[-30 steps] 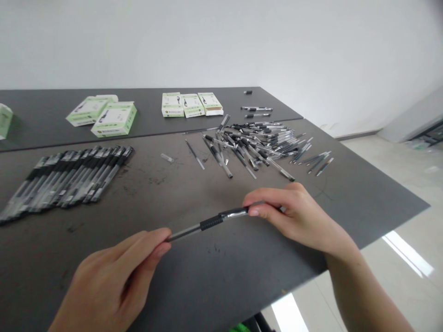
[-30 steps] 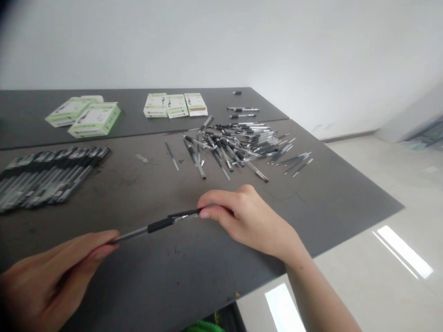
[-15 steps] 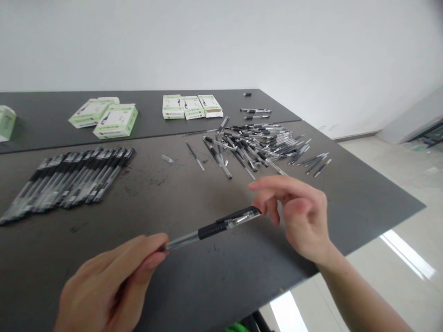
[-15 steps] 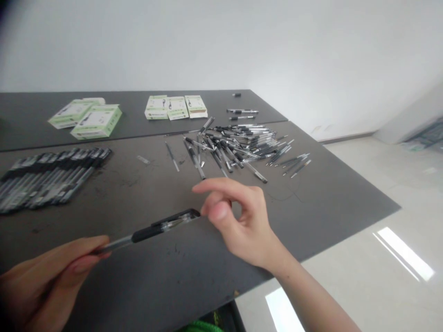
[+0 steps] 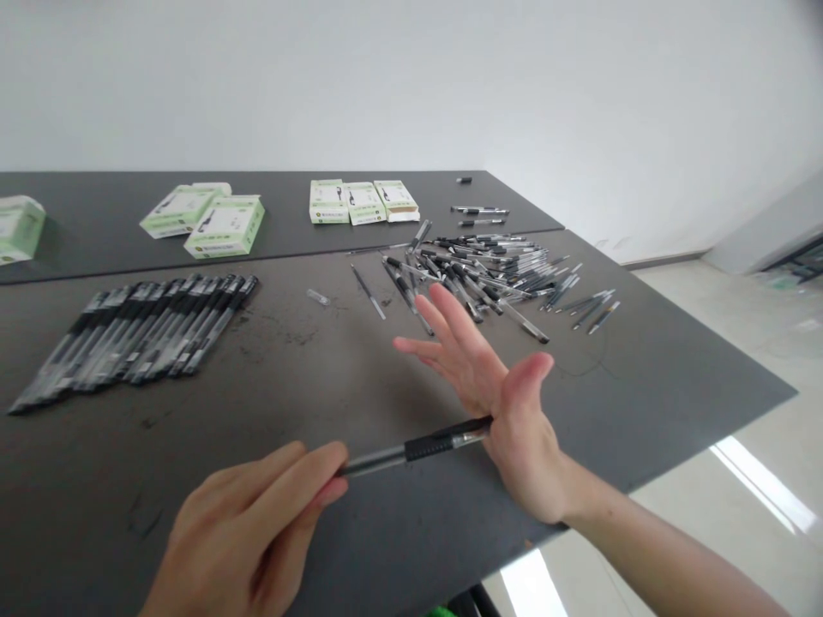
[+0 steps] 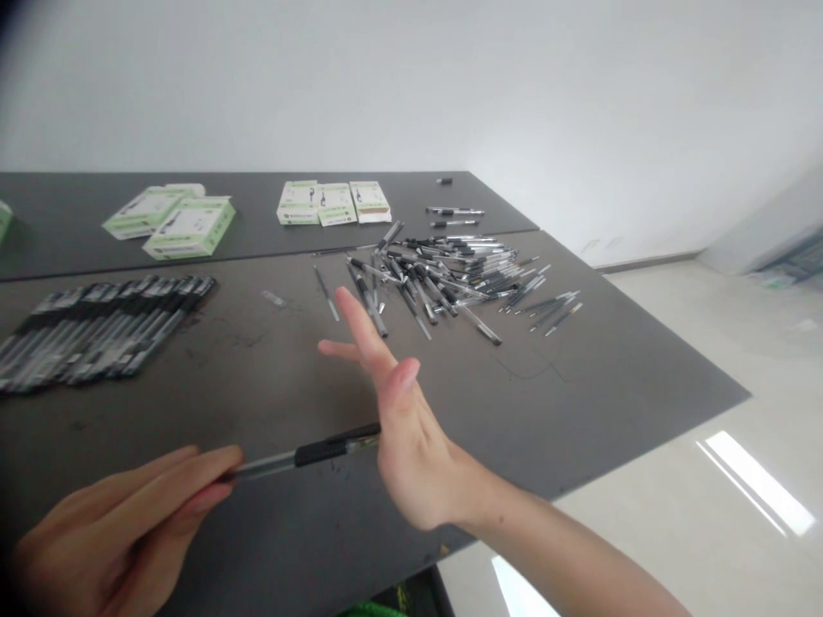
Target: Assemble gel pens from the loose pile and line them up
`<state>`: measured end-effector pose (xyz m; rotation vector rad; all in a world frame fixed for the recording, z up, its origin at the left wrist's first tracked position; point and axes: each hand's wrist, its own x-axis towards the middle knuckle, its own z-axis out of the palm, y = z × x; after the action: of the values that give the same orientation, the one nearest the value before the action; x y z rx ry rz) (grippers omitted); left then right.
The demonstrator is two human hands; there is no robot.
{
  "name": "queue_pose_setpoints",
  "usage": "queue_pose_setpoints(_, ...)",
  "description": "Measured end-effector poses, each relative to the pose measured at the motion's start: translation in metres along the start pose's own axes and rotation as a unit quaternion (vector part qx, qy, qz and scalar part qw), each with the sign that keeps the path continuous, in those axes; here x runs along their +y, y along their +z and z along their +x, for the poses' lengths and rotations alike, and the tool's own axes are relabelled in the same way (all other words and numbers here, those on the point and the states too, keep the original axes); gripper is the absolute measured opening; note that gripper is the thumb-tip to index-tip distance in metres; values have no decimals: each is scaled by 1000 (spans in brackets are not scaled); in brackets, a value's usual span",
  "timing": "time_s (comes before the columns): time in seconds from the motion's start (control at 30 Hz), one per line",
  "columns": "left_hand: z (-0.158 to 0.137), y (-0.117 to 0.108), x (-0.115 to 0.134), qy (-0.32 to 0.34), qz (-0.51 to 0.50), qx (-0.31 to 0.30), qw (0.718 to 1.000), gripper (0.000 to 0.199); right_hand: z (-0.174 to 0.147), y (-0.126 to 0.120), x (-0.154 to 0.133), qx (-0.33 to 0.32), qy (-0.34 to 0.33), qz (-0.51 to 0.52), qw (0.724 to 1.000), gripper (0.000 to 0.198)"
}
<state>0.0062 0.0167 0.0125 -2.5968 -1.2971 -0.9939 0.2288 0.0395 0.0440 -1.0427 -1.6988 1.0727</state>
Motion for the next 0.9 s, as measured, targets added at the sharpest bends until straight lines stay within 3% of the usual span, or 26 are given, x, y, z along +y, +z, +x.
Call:
queue_pose_setpoints(0.17, -3, 0, -1, -6, 4, 5, 1000, 16, 1, 9, 5, -13, -14, 98, 995, 67)
queue_pose_setpoints(0.3, 2, 0, 3, 4, -5, 14, 1000, 16, 9, 16, -1, 59, -33, 184, 981, 67)
queue_pose_setpoints(0.43, 10, -1, 9, -37, -24, 54, 998, 16, 18, 3, -10, 196, -45, 331, 922, 61)
queue_pose_setpoints(0.5, 12, -2, 12, -94, -45, 53, 993, 19, 16, -5, -7, 221, -43, 373, 900, 52)
queue_pose_setpoints(0.57, 14, -4, 14, -169, -65, 47, 982, 21, 8, -8, 0, 155, -6, 373, 915, 37)
queue_pose_setpoints(0.63, 15, -7, 17, -202, -86, 40, 975, 21, -1, -2, 5, 37, 60, 312, 947, 26)
queue_pose_setpoints(0.7, 18, -9, 21, -193, -117, 22, 974, 20, -6, 10, 5, -23, 103, 210, 972, 34)
queue_pose_setpoints(0.8, 21, -7, 25, -168, -167, -19, 971, 21, -4, 28, -5, -2, 85, 90, 992, 28)
queue_pose_setpoints(0.9, 21, -4, 26, -167, -196, -51, 965, 25, 6, 38, -17, 20, 48, 41, 998, 26)
